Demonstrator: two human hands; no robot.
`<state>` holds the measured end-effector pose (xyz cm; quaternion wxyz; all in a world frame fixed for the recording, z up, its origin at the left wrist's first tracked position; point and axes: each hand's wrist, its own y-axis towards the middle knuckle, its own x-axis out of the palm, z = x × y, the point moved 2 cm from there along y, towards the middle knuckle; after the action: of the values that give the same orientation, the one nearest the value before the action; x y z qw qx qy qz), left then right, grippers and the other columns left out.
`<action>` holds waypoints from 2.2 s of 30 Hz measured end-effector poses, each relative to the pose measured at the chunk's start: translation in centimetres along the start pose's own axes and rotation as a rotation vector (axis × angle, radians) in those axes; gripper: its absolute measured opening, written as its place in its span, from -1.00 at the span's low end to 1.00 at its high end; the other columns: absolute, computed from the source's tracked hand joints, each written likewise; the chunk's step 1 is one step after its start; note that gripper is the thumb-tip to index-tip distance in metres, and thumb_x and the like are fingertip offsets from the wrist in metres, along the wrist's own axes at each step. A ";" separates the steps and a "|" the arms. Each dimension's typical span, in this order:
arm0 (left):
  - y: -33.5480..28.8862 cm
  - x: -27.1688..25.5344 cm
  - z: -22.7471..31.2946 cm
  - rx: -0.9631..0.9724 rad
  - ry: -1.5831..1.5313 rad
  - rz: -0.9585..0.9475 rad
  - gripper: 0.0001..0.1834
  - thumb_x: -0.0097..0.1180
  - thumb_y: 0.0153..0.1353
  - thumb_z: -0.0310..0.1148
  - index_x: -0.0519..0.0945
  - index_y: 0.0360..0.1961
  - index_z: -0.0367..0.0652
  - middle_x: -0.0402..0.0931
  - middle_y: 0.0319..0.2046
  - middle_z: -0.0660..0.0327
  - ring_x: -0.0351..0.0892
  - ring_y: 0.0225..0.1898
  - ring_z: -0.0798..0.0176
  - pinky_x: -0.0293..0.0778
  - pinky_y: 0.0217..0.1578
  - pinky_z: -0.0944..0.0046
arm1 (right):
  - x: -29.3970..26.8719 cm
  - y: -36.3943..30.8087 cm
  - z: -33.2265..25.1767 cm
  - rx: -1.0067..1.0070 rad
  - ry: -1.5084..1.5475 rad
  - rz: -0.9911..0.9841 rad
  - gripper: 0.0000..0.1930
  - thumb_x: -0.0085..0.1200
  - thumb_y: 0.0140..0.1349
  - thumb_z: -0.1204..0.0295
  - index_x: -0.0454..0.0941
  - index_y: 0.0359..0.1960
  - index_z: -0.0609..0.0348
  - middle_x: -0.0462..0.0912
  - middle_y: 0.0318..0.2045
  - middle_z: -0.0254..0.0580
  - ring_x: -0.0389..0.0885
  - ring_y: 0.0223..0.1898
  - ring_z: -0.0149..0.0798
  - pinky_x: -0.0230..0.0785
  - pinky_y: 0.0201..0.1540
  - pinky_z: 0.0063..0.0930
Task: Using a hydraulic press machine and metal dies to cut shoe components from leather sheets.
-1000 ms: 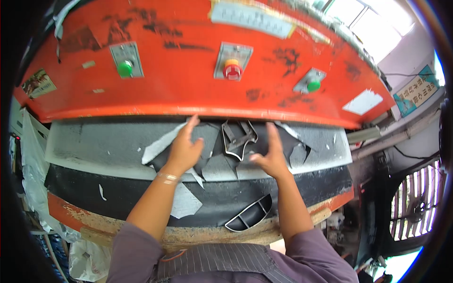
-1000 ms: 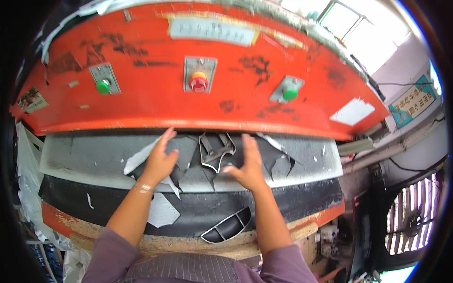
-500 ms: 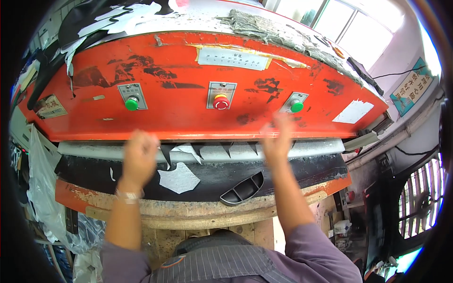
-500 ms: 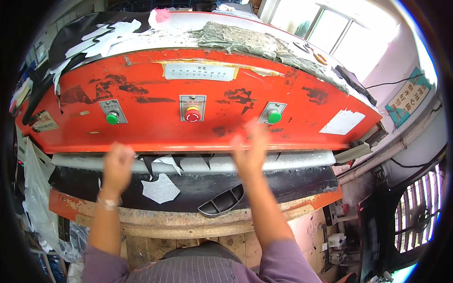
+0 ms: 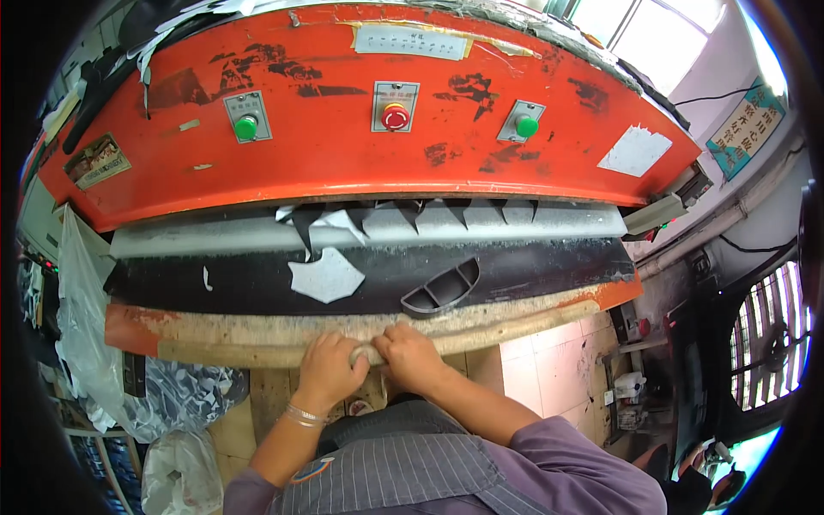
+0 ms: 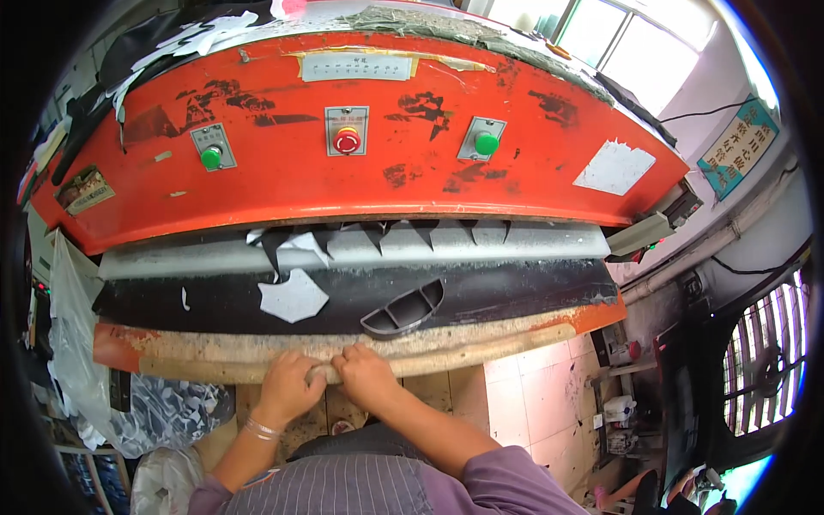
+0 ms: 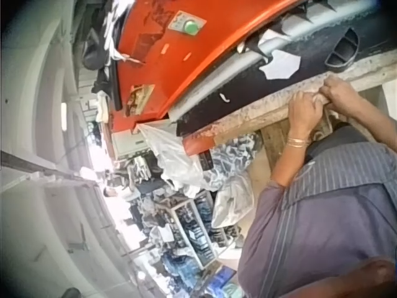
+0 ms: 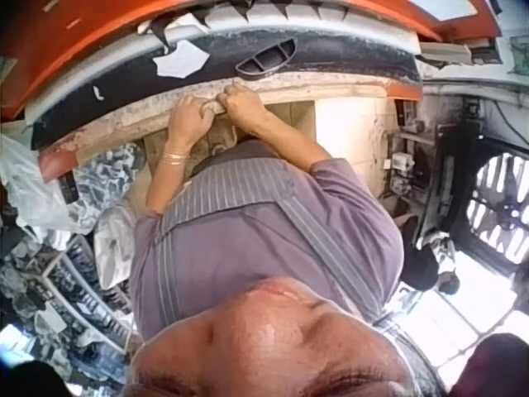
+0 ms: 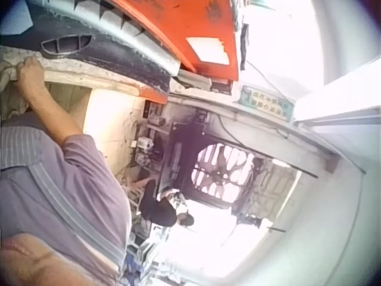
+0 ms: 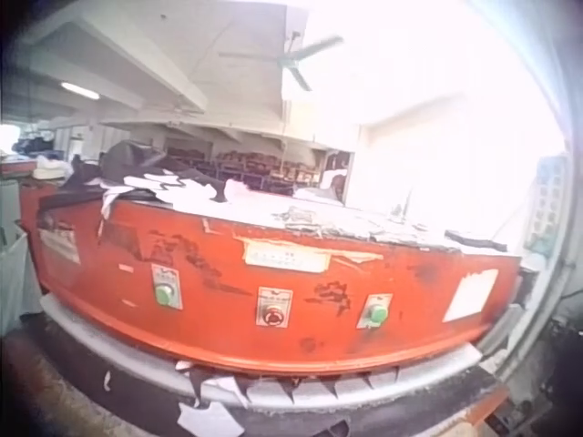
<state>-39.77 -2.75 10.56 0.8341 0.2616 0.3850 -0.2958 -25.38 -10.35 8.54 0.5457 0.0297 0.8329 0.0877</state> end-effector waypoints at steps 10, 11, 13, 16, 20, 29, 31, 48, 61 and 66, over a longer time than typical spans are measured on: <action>12.4 0.9 -4.2 0.208 -0.134 -0.110 -0.68 0.02 0.14 -0.40 0.51 -0.04 -0.17 0.54 -0.28 0.05 0.51 -0.22 -0.08 0.38 -0.13 0.00 | -4.8 10.8 8.1 0.376 0.011 0.261 -0.50 0.15 0.11 0.09 0.48 -0.03 0.20 0.55 -0.06 0.00 0.50 0.01 0.01 0.35 -0.01 -0.01; 14.9 2.0 -4.6 0.205 -0.090 0.002 -0.64 0.00 0.16 -0.42 0.48 0.02 -0.15 0.52 -0.18 0.04 0.49 -0.13 -0.07 0.35 -0.06 0.01 | -4.0 12.1 9.1 0.468 -0.115 0.228 -0.41 0.18 0.07 0.04 0.42 0.04 0.19 0.46 0.05 -0.04 0.42 0.09 -0.04 0.28 0.03 0.12; 18.9 4.4 -7.0 0.175 -0.018 0.155 -0.58 -0.04 0.20 -0.41 0.43 0.12 -0.11 0.45 0.03 0.04 0.40 0.08 -0.03 0.26 0.11 0.02 | -2.5 15.6 9.2 0.580 -0.180 0.063 -0.37 0.20 0.04 0.01 0.40 0.05 0.18 0.43 0.08 -0.06 0.40 0.12 -0.06 0.26 0.04 0.18; 22.0 7.5 -9.3 0.212 0.118 0.095 -0.55 -0.08 0.25 -0.35 0.39 0.19 -0.07 0.31 0.22 0.08 0.23 0.27 0.04 0.10 0.26 0.03 | -1.8 16.8 11.5 0.712 -0.306 -0.013 -0.36 0.23 -0.02 0.00 0.44 0.01 0.19 0.50 0.01 -0.07 0.44 0.08 -0.07 0.28 0.09 0.08; 23.4 9.2 -10.4 0.244 0.230 -0.026 -0.55 -0.15 0.31 -0.32 0.36 0.23 -0.05 0.22 0.29 0.11 0.11 0.35 0.07 -0.01 0.33 0.03 | -4.6 13.2 18.2 0.694 0.837 0.204 -0.52 0.12 0.06 0.22 0.50 -0.02 0.27 0.62 -0.27 -0.11 0.59 -0.14 -0.24 0.45 -0.08 -0.42; 21.9 9.8 -2.9 0.212 -0.384 -0.303 -0.35 0.07 0.25 -0.11 0.27 0.25 -0.30 0.24 0.24 -0.11 0.16 0.31 0.01 0.12 0.26 0.07 | -5.6 1.9 18.8 0.518 1.305 0.651 -0.44 0.11 0.00 0.31 0.35 0.08 0.23 0.53 -0.07 -0.20 0.50 -0.06 -0.32 0.35 0.03 -0.41; 20.5 11.1 -0.6 0.213 -0.810 -0.340 -0.27 0.17 0.19 -0.08 0.26 0.24 -0.34 0.30 0.19 -0.12 0.27 0.26 0.04 0.23 0.20 0.09 | -3.8 2.2 17.5 0.569 1.264 0.563 -0.51 0.10 0.06 0.35 0.36 0.06 0.21 0.51 -0.05 -0.26 0.44 -0.02 -0.39 0.28 0.05 -0.45; 20.7 15.0 -2.4 -0.228 -0.645 0.012 -0.78 0.27 0.07 -0.33 0.53 -0.40 -0.23 0.53 -0.52 0.16 0.47 -0.52 0.30 0.40 -0.45 0.24 | -7.5 2.3 19.9 0.523 1.031 0.498 -0.70 0.00 0.23 0.50 0.35 0.00 0.21 0.55 -0.21 -0.30 0.48 -0.22 -0.50 0.35 -0.17 -0.57; 16.6 14.3 -0.4 -0.091 -0.433 0.206 -0.79 0.23 0.10 -0.33 0.57 -0.33 -0.24 0.54 -0.46 0.14 0.51 -0.42 0.17 0.39 -0.39 0.23 | -5.7 9.4 22.3 0.602 -0.173 0.203 -0.61 0.08 0.03 0.19 0.47 -0.22 0.26 0.47 -0.11 -0.03 0.36 0.05 -0.03 0.34 -0.08 0.04; 10.2 8.0 -4.1 -0.448 -0.890 0.520 -0.91 0.10 0.24 -0.45 0.57 -0.26 -0.22 0.51 -0.42 0.36 0.41 -0.40 0.50 0.36 -0.28 0.45 | -5.9 9.2 22.8 0.612 -0.154 0.199 -0.62 0.08 0.04 0.21 0.46 -0.22 0.27 0.45 -0.13 -0.06 0.35 0.03 -0.04 0.34 -0.09 0.04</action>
<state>-30.43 4.67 3.98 0.9968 0.0145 -0.0279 -0.0731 -2.58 0.39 6.68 0.5616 0.2803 0.7697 -0.1164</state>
